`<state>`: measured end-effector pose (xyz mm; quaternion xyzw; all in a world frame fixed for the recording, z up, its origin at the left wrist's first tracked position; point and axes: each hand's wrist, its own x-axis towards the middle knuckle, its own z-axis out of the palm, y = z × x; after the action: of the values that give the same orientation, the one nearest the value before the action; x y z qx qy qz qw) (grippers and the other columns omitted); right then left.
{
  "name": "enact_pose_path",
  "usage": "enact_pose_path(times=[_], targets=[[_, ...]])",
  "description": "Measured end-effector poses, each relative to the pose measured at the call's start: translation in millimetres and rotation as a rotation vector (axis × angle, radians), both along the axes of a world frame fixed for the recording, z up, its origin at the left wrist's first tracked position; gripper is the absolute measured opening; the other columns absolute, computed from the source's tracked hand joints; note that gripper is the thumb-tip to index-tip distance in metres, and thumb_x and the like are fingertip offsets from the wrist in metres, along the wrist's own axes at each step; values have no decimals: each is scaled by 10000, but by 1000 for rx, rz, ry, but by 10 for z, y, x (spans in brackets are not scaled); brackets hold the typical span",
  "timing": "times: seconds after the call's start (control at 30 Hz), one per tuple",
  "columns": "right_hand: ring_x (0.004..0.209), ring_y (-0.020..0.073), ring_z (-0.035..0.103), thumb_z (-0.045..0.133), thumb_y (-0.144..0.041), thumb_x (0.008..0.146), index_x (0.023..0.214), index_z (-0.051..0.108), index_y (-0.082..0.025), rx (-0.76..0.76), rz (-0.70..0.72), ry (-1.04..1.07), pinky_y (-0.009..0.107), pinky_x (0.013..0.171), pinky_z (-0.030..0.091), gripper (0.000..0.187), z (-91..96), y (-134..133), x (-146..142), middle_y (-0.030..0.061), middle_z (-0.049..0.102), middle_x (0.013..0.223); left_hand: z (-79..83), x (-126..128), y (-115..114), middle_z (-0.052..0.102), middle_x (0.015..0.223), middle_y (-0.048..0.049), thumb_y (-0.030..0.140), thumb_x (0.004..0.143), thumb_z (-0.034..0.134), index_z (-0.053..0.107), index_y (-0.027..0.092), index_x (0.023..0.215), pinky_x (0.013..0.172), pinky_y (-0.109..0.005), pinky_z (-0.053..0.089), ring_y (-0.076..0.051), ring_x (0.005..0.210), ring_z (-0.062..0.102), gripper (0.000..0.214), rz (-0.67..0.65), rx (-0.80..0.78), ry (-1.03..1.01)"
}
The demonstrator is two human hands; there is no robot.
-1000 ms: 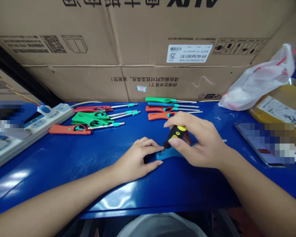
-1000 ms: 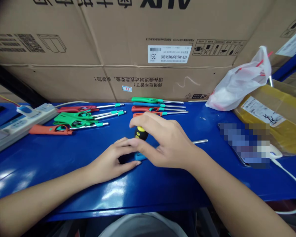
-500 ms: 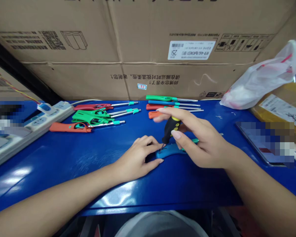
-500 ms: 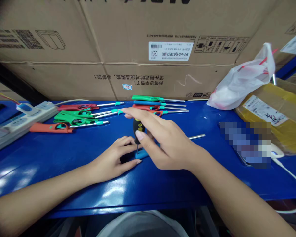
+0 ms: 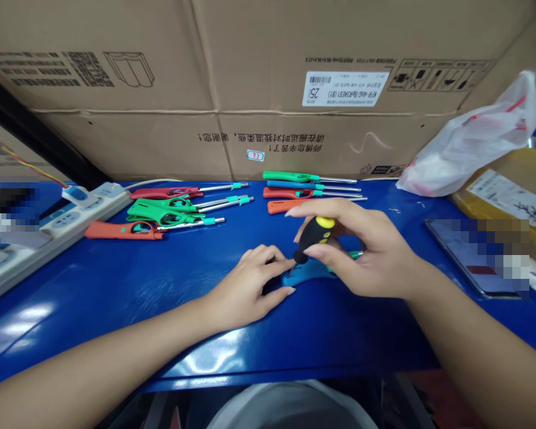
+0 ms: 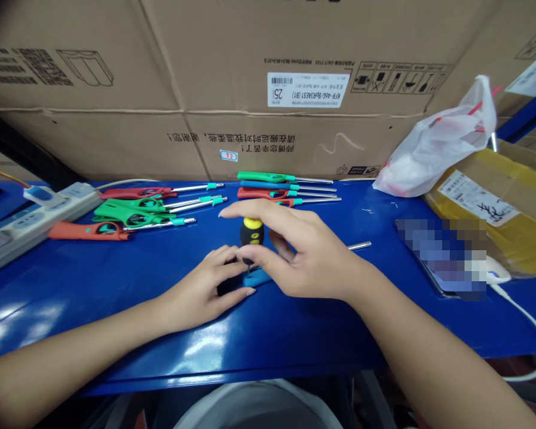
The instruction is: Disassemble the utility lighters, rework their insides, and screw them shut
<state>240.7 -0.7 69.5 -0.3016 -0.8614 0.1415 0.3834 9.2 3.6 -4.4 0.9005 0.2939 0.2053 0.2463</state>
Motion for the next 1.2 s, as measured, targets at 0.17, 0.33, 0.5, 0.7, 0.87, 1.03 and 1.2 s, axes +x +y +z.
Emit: enact_pose_path(times=[0.17,0.33,0.5,0.7,0.87,1.03,1.2], targets=[[760,169,719,724,-320,932,1046,653,-228,297,-148,-8,262,693,562,163,-16,12,-40,30,759,930,-1,1,5,637,1160,-83,319,990,651,631,226,1351,981,-439,460,-253,1079,575,374,-3,-5,-2],[981,186,736,502,-187,1018,1322,592,-193,-37,65,41,294,796,603,316,63,-39,7,93,738,1184,2,7,-1,614,1147,-85,322,991,651,647,211,1343,1003,-429,453,-241,1082,568,369,1,-17,-3],[733,142,718,798,-300,876,1096,715,-206,112,-116,65,238,630,571,253,47,15,14,32,793,1013,-10,5,6,624,1186,-87,308,992,653,610,209,1404,1028,-437,442,-245,1114,572,426,-3,-17,-5],[986,169,745,556,-212,1024,1447,561,-210,115,-57,-50,293,871,596,423,49,54,77,73,752,1269,8,16,13,616,1145,-79,301,992,657,604,195,1417,1014,-425,446,-231,1087,566,441,-10,-38,-14],[872,145,743,728,-290,939,1290,658,-235,100,-26,-41,246,786,602,363,47,24,48,25,781,1163,-24,6,5,628,1197,-91,327,996,649,624,203,1380,1012,-428,448,-251,1118,576,404,-3,8,-4],[1261,196,662,586,-218,1014,1451,536,-203,146,-17,-80,310,1059,536,440,54,-28,-20,80,696,1391,-24,6,-3,620,1290,-103,344,1002,634,650,212,1302,1023,-438,449,-268,1166,570,329,2,18,11],[984,162,743,617,-236,1000,1362,606,-226,113,40,-22,277,873,602,362,53,-55,-52,40,776,1149,-9,12,1,639,1133,-87,340,993,642,683,210,1222,963,-440,470,-262,1070,574,267,9,23,12]])
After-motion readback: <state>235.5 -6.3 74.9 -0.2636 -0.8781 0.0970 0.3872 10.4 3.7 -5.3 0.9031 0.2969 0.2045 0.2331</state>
